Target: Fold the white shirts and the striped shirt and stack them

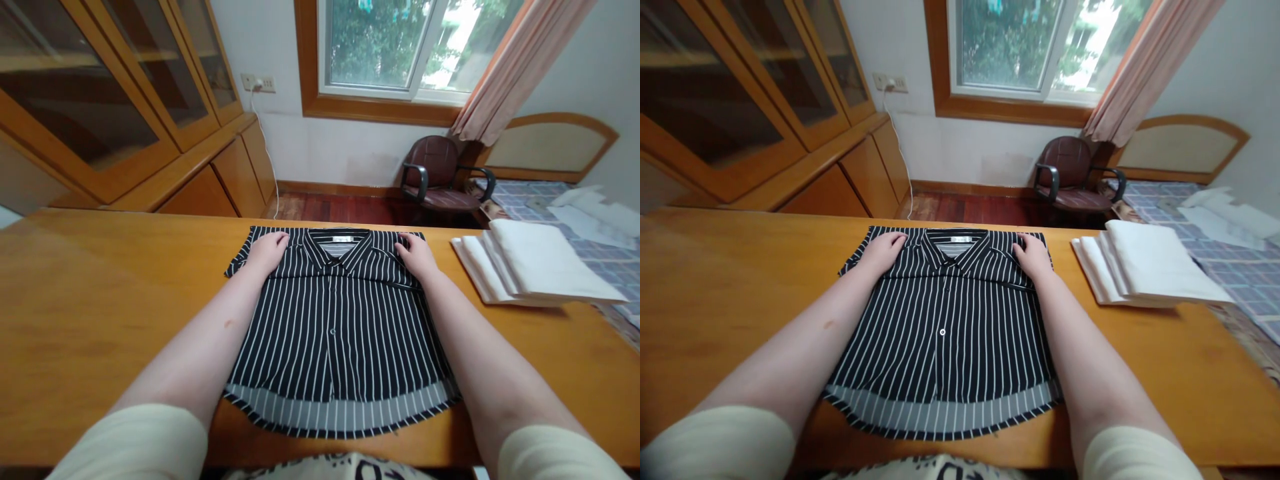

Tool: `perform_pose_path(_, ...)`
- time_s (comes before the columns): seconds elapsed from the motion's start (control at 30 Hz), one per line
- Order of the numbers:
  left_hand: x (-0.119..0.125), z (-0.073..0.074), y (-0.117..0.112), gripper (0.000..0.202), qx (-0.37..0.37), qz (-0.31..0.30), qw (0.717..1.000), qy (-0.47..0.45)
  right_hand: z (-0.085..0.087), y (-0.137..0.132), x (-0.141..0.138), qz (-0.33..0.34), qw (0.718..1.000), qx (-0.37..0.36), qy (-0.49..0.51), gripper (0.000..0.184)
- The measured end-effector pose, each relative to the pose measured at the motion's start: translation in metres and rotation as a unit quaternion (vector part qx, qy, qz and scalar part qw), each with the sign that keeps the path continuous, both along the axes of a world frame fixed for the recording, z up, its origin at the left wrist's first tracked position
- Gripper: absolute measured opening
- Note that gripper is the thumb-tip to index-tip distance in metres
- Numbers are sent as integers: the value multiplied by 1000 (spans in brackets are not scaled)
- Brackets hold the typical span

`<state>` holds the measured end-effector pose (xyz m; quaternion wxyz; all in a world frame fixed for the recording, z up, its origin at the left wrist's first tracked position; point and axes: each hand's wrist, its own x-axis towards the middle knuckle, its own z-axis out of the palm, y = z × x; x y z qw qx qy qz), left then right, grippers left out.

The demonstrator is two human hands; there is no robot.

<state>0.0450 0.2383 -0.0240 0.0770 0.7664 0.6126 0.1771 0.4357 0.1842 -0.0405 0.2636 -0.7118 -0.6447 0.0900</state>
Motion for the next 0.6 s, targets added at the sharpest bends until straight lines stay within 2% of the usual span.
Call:
perform_pose_path(0.13,23,8,-10,51,-66,-3,997,-29,11,-2,-33,9,990,-49,133,41)
perform_pose_path(0.2,33,8,-10,58,-103,-3,993,-49,13,1,-47,8,983,-72,166,42)
perform_pose_path(0.3,41,10,-8,67,-145,1,988,-44,14,8,-61,9,981,-102,167,49)
perform_pose_path(0.4,42,15,-14,62,-134,-10,990,-42,16,9,-69,17,982,-117,149,57)
perform_pose_path(0.5,39,27,-30,44,-94,-59,991,-74,24,-1,-72,73,977,-111,167,37)
perform_pose_path(0.6,31,41,-52,29,-63,-129,987,-76,37,-22,-71,131,972,-70,183,19)
